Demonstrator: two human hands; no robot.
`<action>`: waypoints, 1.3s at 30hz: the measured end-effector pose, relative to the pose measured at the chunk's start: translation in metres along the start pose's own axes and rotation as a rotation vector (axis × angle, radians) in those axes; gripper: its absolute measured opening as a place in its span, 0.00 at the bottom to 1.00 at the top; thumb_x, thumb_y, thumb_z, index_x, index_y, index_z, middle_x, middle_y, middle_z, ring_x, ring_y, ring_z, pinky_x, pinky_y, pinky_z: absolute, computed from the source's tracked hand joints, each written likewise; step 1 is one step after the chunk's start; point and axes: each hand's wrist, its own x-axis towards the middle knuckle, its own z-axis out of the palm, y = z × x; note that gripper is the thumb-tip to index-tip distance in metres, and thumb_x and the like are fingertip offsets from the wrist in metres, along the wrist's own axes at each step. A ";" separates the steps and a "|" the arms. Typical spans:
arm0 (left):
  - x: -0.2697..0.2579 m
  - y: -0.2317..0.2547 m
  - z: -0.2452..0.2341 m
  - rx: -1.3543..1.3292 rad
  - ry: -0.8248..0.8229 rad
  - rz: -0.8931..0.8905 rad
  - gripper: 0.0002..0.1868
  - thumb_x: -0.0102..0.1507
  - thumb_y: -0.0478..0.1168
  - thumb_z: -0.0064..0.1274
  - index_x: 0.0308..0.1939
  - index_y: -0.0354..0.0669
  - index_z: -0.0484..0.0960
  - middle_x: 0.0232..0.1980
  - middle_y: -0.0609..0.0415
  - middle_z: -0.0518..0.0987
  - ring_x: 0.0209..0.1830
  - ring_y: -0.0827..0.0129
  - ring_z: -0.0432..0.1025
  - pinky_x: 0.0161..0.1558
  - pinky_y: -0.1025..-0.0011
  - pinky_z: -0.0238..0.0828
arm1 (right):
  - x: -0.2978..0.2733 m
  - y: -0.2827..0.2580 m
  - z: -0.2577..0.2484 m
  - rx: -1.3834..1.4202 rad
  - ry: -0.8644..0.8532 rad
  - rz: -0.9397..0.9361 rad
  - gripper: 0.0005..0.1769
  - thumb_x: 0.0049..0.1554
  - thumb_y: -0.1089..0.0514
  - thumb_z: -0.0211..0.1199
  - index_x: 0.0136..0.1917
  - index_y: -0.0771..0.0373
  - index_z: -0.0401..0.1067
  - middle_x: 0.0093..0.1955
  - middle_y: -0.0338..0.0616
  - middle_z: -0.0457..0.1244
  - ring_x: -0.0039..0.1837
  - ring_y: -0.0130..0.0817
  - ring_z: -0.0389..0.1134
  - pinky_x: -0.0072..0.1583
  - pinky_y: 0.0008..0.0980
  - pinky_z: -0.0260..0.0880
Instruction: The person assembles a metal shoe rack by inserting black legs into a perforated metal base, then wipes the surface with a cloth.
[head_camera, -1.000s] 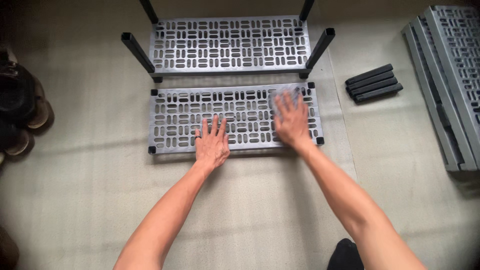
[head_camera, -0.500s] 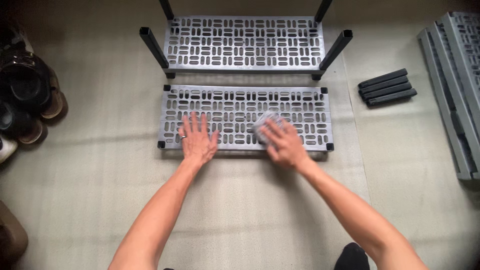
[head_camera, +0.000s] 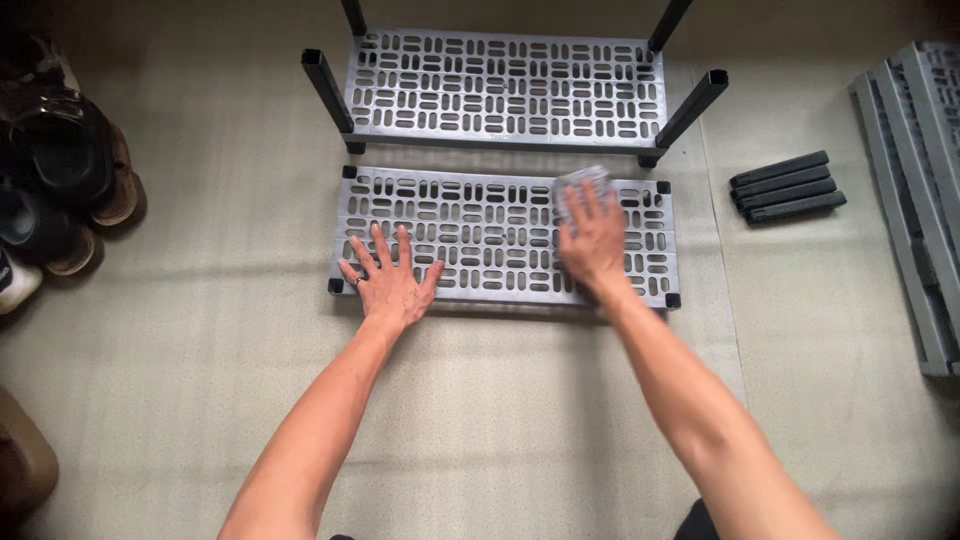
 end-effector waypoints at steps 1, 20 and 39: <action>0.000 0.000 0.001 0.002 -0.004 -0.003 0.52 0.63 0.78 0.21 0.82 0.54 0.35 0.83 0.39 0.28 0.79 0.32 0.17 0.70 0.28 0.13 | -0.008 -0.015 0.001 0.049 0.021 -0.037 0.34 0.58 0.50 0.57 0.77 0.55 0.62 0.82 0.53 0.50 0.80 0.65 0.46 0.78 0.58 0.43; 0.000 -0.022 -0.006 -0.128 0.020 -0.105 0.54 0.57 0.83 0.29 0.82 0.70 0.38 0.84 0.42 0.26 0.77 0.24 0.17 0.67 0.20 0.18 | -0.023 -0.035 0.007 0.117 -0.115 -0.366 0.36 0.59 0.51 0.58 0.80 0.46 0.59 0.87 0.41 0.45 0.86 0.48 0.42 0.83 0.52 0.38; 0.000 -0.041 -0.020 -0.037 0.001 -0.036 0.38 0.67 0.60 0.39 0.81 0.72 0.47 0.84 0.45 0.38 0.75 0.25 0.42 0.61 0.31 0.61 | -0.027 -0.124 0.023 0.254 -0.003 -0.323 0.34 0.55 0.56 0.60 0.75 0.55 0.65 0.82 0.48 0.52 0.84 0.51 0.46 0.82 0.53 0.39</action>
